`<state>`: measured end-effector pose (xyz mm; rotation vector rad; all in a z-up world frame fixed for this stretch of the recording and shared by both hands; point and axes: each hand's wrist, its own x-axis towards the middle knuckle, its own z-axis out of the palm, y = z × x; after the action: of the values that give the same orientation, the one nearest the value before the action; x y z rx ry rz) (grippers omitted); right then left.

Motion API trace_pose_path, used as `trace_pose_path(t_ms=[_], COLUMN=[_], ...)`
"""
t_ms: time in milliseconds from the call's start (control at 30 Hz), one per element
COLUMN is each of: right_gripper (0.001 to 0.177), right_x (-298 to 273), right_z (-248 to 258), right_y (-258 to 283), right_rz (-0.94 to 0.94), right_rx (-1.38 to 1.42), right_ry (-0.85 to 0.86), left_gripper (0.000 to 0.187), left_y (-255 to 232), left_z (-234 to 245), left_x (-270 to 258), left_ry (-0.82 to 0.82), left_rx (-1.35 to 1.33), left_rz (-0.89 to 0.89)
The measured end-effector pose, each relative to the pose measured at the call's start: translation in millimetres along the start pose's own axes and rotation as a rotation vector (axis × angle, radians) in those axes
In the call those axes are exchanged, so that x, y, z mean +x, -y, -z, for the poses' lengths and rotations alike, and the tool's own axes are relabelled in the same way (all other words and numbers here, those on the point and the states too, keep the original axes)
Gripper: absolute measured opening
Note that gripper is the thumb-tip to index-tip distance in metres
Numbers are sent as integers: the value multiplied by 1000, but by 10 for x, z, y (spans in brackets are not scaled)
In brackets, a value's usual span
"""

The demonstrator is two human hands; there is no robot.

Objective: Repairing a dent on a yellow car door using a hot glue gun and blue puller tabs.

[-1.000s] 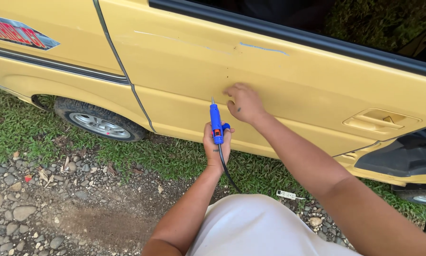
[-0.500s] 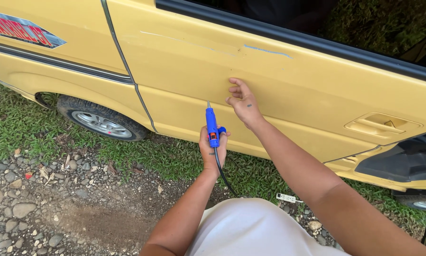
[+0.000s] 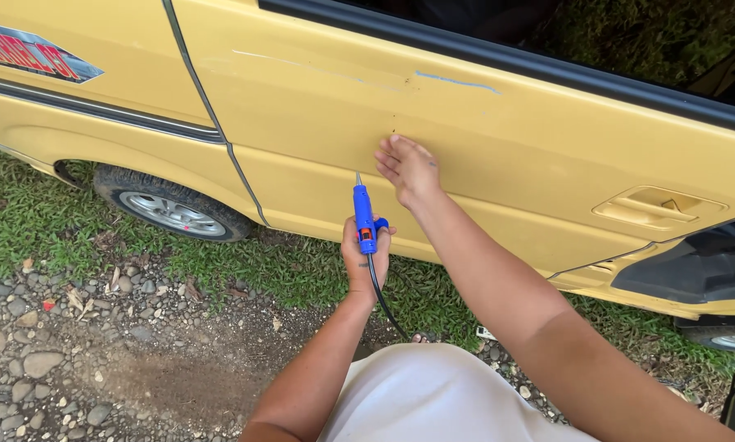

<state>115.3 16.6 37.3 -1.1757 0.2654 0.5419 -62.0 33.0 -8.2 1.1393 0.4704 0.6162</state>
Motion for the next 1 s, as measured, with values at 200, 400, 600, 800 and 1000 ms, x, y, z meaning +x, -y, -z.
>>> trace_pose_path(t_ms=[200, 400, 600, 800, 1000], right_gripper=[8, 15, 16, 18, 42], right_x=[326, 346, 13, -68, -315], right_z=[-60, -131, 1, 300, 42], right_y=[-27, -69, 84, -163, 111], right_rz=[-254, -277, -167, 73, 665], right_rx=[373, 475, 433, -430, -831], right_ry=[-80, -127, -63, 119, 79], left_gripper=[26, 25, 24, 24, 23], left_y=[-71, -36, 46, 77, 44], left_z=[69, 71, 66, 37, 19], left_x=[26, 90, 160, 179, 197], left_ry=[-10, 0, -2, 14, 13], left_rx=[51, 36, 7, 11, 22], left_rz=[16, 34, 10, 30, 24])
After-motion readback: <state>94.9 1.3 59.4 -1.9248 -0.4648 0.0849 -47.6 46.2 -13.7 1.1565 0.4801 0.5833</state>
